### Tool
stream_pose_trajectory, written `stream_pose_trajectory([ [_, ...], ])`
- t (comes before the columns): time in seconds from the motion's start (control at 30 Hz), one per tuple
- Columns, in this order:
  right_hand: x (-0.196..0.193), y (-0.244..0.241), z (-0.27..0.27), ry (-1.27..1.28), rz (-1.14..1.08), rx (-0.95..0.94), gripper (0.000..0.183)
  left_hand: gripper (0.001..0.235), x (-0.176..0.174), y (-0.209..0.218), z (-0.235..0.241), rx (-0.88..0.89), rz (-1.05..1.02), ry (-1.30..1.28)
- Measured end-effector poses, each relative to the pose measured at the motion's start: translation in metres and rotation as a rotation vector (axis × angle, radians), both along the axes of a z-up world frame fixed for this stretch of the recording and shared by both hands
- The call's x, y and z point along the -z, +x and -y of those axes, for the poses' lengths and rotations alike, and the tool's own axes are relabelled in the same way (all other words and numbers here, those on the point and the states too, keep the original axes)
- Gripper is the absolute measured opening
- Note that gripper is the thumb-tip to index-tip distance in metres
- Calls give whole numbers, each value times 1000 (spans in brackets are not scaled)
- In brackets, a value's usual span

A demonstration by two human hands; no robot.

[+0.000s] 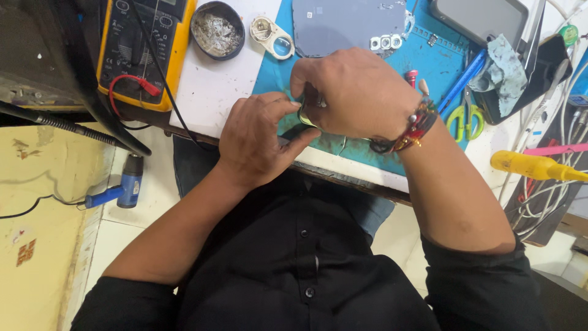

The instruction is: The person disassembles a smartphone, removes the back cover and battery, and uses a screwdriver and soldering iron to work on the motherboard. They then reassemble the phone with a new back cover.

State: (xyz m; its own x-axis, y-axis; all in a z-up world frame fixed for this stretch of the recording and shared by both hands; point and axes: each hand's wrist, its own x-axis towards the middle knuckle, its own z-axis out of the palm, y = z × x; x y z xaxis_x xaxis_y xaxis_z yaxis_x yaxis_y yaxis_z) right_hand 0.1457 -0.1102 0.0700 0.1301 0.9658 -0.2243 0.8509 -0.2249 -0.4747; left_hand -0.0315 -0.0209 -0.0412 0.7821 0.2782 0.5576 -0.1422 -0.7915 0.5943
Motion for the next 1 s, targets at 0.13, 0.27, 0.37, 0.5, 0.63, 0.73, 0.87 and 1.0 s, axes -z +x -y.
stream_pose_trajectory([
  [0.13, -4, -4, 8, 132, 89, 19, 21, 60, -2, 0, -1, -4, -9, 21],
  [0.27, -7, -5, 31, 244, 8, 155, 18, 54, -8, 0, -3, -7, -61, 86],
  [0.37, 0, -15, 56, 275, -75, 356, 14, 55, -15, 2, -5, 8, -126, 115],
  [0.5, 28, -44, 95, 449, -211, 698, 10, 43, -22, 6, -3, -12, -190, 153],
  [0.63, 54, -64, 134, 633, -344, 894, 10, 37, -21, 7, -2, -32, -194, 182],
  [0.73, 64, -68, 158, 766, -376, 982, 13, 39, -17, 5, 0, -39, -187, 191],
  [0.87, 70, -51, 182, 999, -336, 1164, 16, 44, -17, 6, 0, -43, -187, 179],
  [1.0, 52, 14, 201, 1239, -108, 1244, 26, 45, -16, 7, 0, -30, -190, 202],
])
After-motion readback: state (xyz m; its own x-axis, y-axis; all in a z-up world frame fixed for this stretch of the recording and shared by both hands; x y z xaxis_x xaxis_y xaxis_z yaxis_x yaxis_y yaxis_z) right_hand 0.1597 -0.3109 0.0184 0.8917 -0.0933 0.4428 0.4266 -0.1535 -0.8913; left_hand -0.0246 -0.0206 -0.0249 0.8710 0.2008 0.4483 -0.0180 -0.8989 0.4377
